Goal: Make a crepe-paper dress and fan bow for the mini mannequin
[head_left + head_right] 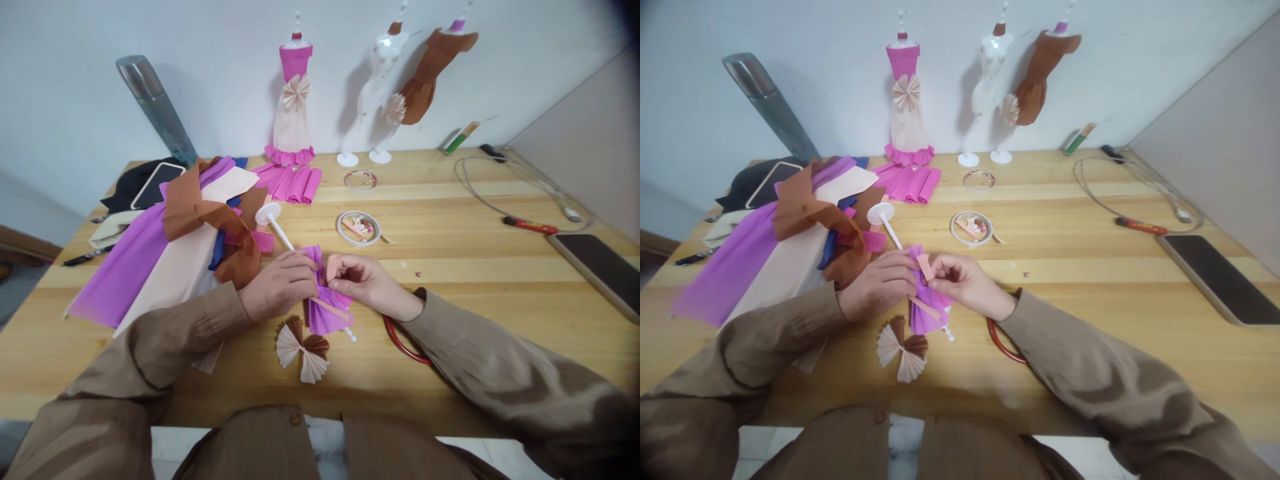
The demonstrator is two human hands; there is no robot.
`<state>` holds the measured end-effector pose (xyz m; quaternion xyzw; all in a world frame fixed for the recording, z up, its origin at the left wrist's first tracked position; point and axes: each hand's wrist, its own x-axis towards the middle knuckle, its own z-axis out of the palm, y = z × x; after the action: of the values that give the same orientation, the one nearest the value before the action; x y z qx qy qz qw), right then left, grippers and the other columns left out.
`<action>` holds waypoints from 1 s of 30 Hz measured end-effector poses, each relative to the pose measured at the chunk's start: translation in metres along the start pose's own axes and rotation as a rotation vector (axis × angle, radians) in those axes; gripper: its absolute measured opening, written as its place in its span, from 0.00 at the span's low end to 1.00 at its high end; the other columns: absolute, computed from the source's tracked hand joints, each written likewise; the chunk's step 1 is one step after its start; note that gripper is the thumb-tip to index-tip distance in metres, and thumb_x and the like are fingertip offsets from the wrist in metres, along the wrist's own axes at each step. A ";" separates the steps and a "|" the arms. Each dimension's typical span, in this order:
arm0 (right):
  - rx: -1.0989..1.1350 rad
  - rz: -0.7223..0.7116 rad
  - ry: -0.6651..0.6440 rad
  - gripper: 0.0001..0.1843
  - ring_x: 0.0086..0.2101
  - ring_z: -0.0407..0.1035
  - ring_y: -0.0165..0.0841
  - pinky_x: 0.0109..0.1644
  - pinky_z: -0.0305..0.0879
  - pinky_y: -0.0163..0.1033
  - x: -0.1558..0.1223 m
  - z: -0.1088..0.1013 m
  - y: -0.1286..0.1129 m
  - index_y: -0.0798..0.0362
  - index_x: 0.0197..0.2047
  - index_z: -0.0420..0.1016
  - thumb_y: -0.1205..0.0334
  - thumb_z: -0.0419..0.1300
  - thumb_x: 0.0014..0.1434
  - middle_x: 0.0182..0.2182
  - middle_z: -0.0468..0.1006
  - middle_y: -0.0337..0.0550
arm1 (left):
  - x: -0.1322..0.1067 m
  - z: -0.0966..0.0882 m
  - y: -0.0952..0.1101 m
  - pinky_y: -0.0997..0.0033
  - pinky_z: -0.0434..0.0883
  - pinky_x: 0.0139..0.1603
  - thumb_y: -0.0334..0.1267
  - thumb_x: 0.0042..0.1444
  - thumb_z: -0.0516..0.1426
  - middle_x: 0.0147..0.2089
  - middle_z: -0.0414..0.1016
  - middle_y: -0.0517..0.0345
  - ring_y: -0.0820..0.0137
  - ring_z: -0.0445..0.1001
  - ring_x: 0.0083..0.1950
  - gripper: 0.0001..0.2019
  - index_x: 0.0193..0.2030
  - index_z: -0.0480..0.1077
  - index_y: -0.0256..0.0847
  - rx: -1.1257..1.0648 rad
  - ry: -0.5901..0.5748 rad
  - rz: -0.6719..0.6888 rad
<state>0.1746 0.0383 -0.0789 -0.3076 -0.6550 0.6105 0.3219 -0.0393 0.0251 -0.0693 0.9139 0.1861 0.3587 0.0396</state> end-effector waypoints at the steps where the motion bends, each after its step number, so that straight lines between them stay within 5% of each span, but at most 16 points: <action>1: -0.008 -0.003 -0.004 0.14 0.25 0.58 0.25 0.30 0.58 0.34 0.000 0.000 0.000 0.54 0.29 0.69 0.53 0.65 0.55 0.24 0.66 0.35 | 0.000 0.000 0.000 0.62 0.67 0.60 0.28 0.62 0.52 0.33 0.79 0.59 0.70 0.75 0.46 0.09 0.32 0.70 0.40 -0.009 0.002 -0.012; 14: -0.034 -0.045 0.001 0.15 0.25 0.60 0.26 0.31 0.60 0.34 0.000 -0.001 -0.002 0.54 0.28 0.69 0.52 0.65 0.55 0.24 0.68 0.36 | -0.005 -0.005 -0.002 0.60 0.60 0.66 0.30 0.63 0.52 0.42 0.80 0.58 0.71 0.74 0.50 0.08 0.35 0.70 0.40 0.067 -0.130 0.008; 21: -0.061 -0.086 0.007 0.12 0.29 0.65 0.28 0.34 0.64 0.36 -0.001 -0.002 -0.005 0.54 0.29 0.72 0.55 0.65 0.55 0.28 0.71 0.40 | -0.008 -0.007 -0.009 0.62 0.54 0.71 0.31 0.66 0.48 0.48 0.79 0.61 0.75 0.73 0.53 0.11 0.37 0.71 0.42 0.173 -0.157 0.113; 30: -0.104 -0.108 -0.016 0.12 0.27 0.63 0.28 0.32 0.62 0.36 -0.002 -0.003 -0.008 0.54 0.29 0.72 0.55 0.63 0.58 0.27 0.69 0.39 | -0.010 -0.006 -0.010 0.60 0.55 0.71 0.30 0.65 0.50 0.46 0.81 0.58 0.73 0.75 0.53 0.09 0.38 0.71 0.39 0.116 -0.125 0.075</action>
<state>0.1778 0.0383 -0.0705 -0.2829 -0.7040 0.5600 0.3327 -0.0530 0.0301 -0.0734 0.9415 0.1695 0.2908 -0.0151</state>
